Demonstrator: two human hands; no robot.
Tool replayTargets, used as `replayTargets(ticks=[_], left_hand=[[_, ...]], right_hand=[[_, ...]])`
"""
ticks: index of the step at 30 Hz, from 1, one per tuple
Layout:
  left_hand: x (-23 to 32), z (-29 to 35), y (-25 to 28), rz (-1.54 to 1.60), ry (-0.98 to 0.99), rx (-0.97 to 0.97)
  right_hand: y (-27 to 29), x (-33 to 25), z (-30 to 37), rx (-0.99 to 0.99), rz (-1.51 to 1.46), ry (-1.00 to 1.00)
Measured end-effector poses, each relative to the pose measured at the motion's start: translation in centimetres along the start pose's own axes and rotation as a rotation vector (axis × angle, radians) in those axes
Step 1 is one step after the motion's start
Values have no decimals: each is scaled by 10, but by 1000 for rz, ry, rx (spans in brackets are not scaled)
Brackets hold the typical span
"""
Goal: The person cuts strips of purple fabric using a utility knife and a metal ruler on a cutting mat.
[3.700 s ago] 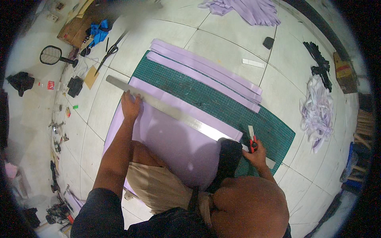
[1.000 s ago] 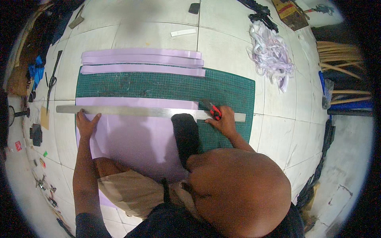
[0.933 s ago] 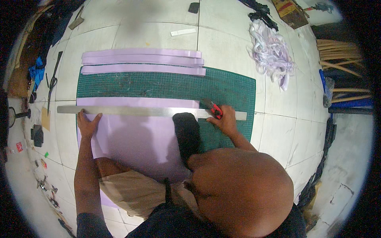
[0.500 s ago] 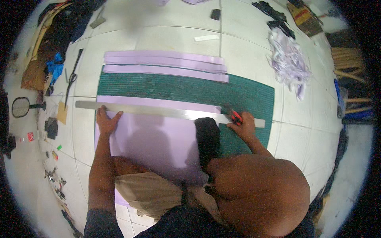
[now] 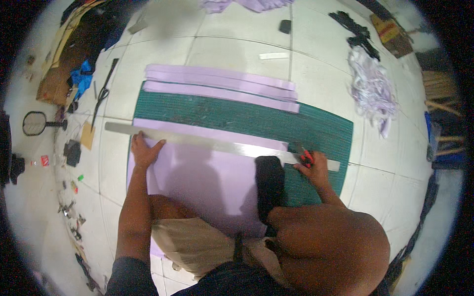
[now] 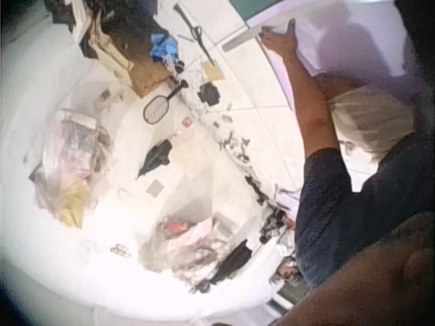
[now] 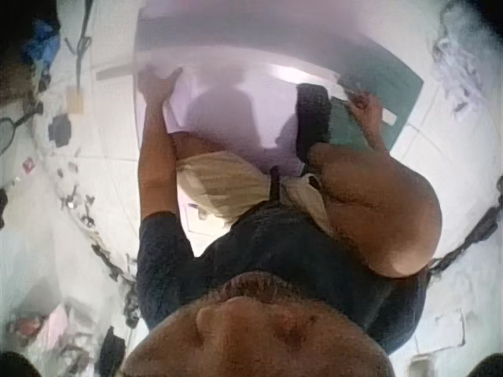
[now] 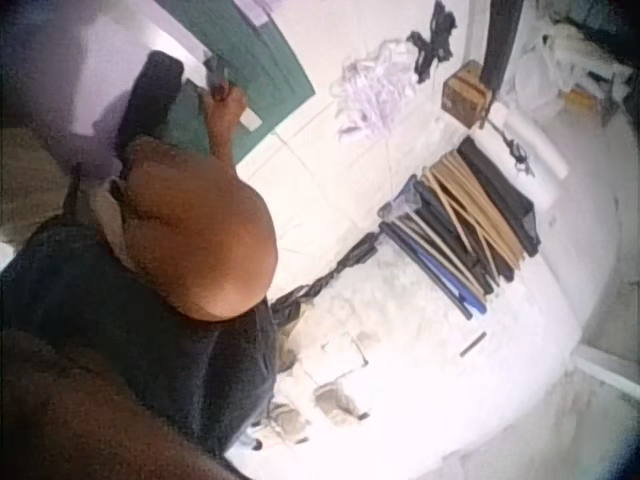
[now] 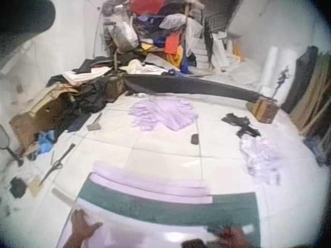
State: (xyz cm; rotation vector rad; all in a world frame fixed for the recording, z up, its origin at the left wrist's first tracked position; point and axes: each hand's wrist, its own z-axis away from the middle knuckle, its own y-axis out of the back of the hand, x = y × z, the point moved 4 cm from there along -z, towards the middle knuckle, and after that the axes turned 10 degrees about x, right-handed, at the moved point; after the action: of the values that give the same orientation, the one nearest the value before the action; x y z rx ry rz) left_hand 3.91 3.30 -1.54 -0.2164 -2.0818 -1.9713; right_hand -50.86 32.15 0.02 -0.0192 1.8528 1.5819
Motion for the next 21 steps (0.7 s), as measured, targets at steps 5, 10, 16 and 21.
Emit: replayTargets(ticks=[5,10,16,21], left_hand=[[11,3,-1,-28,22,-29],[6,1,2,-36,-13,-31],[15,-2,8,-41,49,-101],[15,-7,3,-23,82,-156]], right_hand=[[1,8,-2,18,53,49],[3,-6,-8,-26,1,-11],[3,-9,-9,-3,37,11],[14,-5,-19,-93,99,62]])
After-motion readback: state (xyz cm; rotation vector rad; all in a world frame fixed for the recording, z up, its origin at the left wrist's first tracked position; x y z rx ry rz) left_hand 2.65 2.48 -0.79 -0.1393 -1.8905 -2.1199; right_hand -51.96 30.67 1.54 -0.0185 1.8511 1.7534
